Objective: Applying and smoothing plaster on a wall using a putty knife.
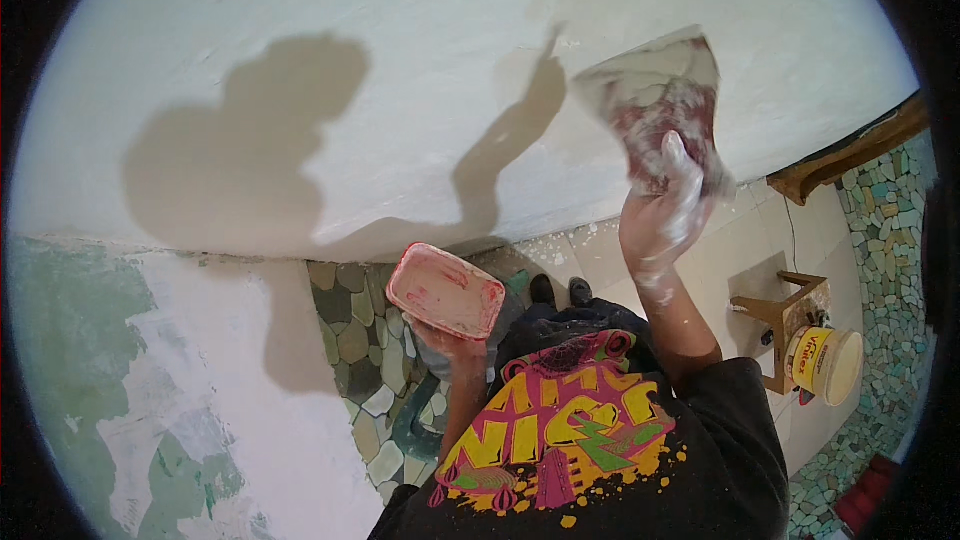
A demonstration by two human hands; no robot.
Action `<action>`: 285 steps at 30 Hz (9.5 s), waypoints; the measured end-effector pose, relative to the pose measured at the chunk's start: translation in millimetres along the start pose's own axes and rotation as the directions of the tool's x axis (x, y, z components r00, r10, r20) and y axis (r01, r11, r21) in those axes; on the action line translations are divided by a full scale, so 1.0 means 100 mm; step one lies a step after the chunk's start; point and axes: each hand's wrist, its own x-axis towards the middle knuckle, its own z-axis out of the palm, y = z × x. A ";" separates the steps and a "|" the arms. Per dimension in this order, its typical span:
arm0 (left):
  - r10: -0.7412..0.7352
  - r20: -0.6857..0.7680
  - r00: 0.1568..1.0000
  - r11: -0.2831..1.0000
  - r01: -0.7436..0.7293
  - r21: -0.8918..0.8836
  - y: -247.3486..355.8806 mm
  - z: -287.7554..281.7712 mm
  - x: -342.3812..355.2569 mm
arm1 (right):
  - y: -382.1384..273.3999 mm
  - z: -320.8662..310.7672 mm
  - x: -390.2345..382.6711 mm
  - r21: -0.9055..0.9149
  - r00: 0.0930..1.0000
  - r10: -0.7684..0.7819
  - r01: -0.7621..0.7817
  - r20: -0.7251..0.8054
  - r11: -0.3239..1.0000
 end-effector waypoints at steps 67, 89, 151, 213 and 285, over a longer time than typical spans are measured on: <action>-0.121 -0.130 0.984 0.991 0.128 0.044 -0.77 0.12 -0.20 | -0.34 0.21 0.36 -0.192 0.715 -0.410 0.598 0.567 0.778; -0.103 -0.077 0.992 0.995 0.104 0.003 -0.79 -0.12 -0.18 | 0.08 0.14 0.39 -0.176 0.652 -0.608 0.734 0.454 0.656; -0.125 -0.028 0.992 0.990 0.127 0.057 -0.61 0.12 -0.22 | -0.43 0.15 0.48 -0.230 0.832 -0.380 0.495 0.404 0.838; -0.108 -0.087 0.990 0.989 0.116 0.087 -0.64 -0.06 -0.33 | -0.09 0.30 0.13 -0.193 0.780 -0.462 0.575 0.421 0.795; -0.083 -0.072 0.994 0.981 0.094 0.169 -0.71 0.14 -0.14 | 0.03 -0.12 0.32 -0.228 0.830 -0.255 0.408 0.496 0.884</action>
